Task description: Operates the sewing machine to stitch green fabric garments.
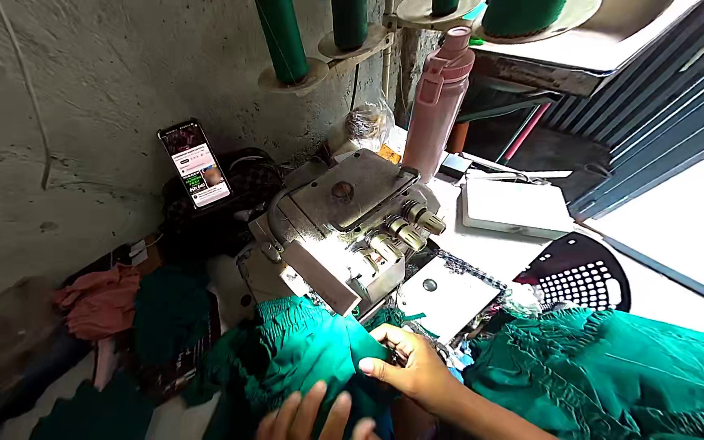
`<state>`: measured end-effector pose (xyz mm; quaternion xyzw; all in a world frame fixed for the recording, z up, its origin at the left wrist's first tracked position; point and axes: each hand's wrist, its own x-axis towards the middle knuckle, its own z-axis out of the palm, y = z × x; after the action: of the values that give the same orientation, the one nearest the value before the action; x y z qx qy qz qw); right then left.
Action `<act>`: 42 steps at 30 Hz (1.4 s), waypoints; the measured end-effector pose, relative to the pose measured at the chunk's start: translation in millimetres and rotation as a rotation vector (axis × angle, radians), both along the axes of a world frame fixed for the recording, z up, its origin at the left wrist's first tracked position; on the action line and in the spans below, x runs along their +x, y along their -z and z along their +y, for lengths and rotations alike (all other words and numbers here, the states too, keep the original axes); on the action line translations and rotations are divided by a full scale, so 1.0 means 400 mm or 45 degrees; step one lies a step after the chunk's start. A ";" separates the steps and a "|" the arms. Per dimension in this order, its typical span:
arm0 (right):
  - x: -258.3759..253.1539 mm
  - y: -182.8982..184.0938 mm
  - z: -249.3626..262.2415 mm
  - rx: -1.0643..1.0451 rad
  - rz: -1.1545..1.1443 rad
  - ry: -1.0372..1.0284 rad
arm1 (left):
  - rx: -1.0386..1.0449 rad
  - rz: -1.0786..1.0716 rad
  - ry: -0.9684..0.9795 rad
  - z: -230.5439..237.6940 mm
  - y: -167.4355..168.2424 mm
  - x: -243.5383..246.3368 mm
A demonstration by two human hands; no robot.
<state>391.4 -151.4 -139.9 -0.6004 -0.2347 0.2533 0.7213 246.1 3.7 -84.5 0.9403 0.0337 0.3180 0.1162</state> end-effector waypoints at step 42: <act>-0.025 -0.029 0.010 0.005 0.068 0.014 | -0.270 0.140 0.437 0.087 0.008 0.203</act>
<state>381.4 -147.3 -128.3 -0.5933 -0.2127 0.2648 0.7298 327.3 38.5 -87.7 0.9307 -0.0875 0.2365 0.2650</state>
